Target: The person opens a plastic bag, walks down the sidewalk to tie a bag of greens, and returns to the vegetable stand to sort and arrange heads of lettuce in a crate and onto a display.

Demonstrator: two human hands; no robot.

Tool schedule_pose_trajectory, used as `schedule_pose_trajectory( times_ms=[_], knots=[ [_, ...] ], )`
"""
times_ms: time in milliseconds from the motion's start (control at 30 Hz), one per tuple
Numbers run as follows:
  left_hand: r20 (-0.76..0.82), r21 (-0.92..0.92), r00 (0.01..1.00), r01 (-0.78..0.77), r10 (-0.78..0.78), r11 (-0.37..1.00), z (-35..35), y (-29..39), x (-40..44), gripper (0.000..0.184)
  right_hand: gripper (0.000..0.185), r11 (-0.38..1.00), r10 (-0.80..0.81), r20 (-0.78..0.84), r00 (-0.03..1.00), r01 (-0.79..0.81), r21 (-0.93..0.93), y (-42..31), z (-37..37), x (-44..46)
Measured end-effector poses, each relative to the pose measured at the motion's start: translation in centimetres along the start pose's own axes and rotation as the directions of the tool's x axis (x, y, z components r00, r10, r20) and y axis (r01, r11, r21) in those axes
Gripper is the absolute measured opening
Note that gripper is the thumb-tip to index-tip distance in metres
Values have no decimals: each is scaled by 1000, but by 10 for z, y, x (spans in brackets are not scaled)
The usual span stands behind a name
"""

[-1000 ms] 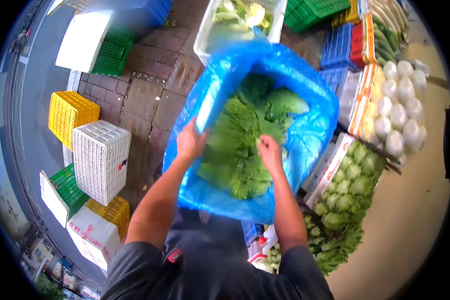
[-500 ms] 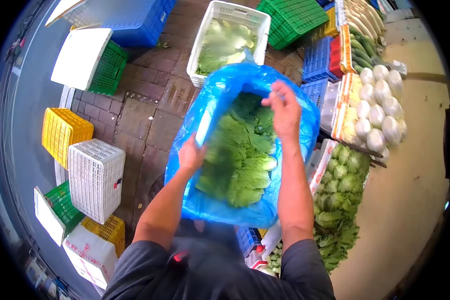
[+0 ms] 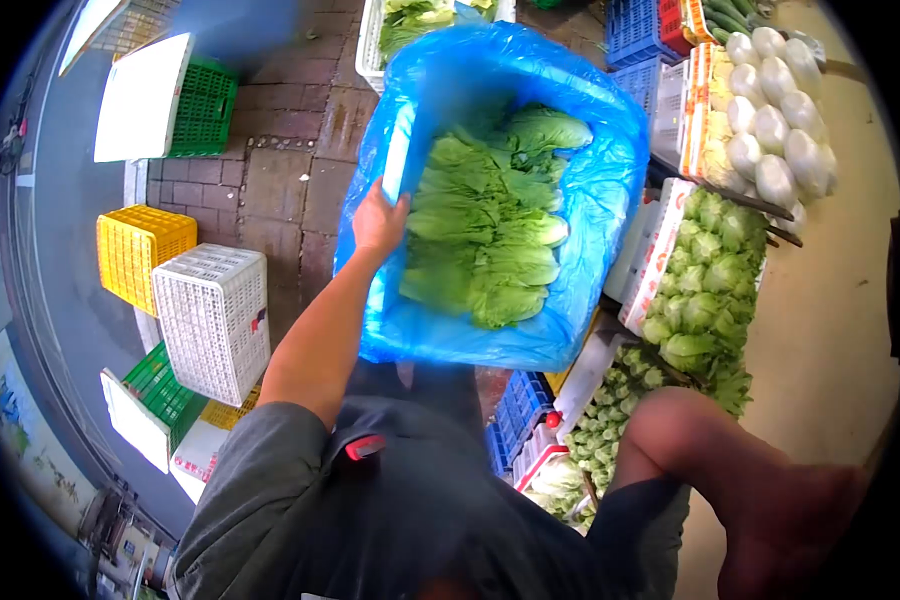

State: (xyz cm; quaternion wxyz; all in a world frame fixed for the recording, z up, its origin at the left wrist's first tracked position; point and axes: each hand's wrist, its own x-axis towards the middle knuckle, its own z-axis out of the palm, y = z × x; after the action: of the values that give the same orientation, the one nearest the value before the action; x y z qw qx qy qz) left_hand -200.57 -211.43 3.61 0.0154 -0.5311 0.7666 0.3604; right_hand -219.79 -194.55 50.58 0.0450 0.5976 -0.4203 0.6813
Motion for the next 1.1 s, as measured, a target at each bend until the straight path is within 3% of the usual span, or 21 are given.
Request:
schedule_pose_trajectory(
  times_ms=[33,167,433,467,567,700,767,800,833,867,900,933,967,1000,1033,1100],
  knots=[
    [38,-12,999,34,-33,999,-3,2,-1,63,24,997,33,-31,999,-35,-75,-10,0,-4],
    [-4,-18,999,-46,46,999,-2,0,-1,62,23,930,23,122,992,24,-368,-27,-10,-6],
    [27,-28,1000,1,0,1000,1,-3,0,66,13,923,39,212,977,46,-382,-19,-6,-26],
    [-69,4,994,-80,80,997,12,-15,4,62,12,924,42,211,977,42,-381,-18,-5,-29],
    [-12,-41,999,-50,50,998,5,-9,3,62,11,923,71,213,974,17,-385,-15,-6,-35],
    [14,-55,999,-28,29,998,0,-2,2,62,12,901,150,142,978,-77,-427,-15,-17,-49],
    [-7,-44,999,-54,54,998,-3,3,-4,63,14,824,307,-39,951,-286,-489,-6,-25,-80],
    [-14,-31,999,-52,52,998,-2,3,-3,66,16,682,465,-218,858,-504,-529,1,-25,-108],
    [-20,-17,999,-50,50,999,0,2,-3,68,17,416,643,-427,635,-758,-502,13,-25,-145],
    [-25,-2,999,-48,48,999,1,1,-3,71,18,113,780,-545,309,-925,-364,28,-24,-188],
    [-45,-9,998,-41,40,999,0,4,-7,84,20,219,861,-483,159,-973,70,62,-17,-245],
    [-18,-41,1000,-22,21,999,-7,11,-12,95,16,160,929,-366,62,-956,244,75,-28,-331],
    [-132,-17,981,-148,145,989,-4,5,-14,96,18,-169,912,-336,-236,-962,215,76,-38,-411],
    [-244,21,932,-271,268,962,1,0,-14,98,21,-224,831,-475,-290,-955,192,76,-32,-473],
    [-265,19,926,-273,268,962,-7,7,-19,96,24,-283,726,-600,-337,-941,186,75,-26,-535],
    [-314,67,895,-312,317,948,-30,33,-35,89,30,-358,640,-698,-320,-929,97,81,-26,-582]
  ],
)
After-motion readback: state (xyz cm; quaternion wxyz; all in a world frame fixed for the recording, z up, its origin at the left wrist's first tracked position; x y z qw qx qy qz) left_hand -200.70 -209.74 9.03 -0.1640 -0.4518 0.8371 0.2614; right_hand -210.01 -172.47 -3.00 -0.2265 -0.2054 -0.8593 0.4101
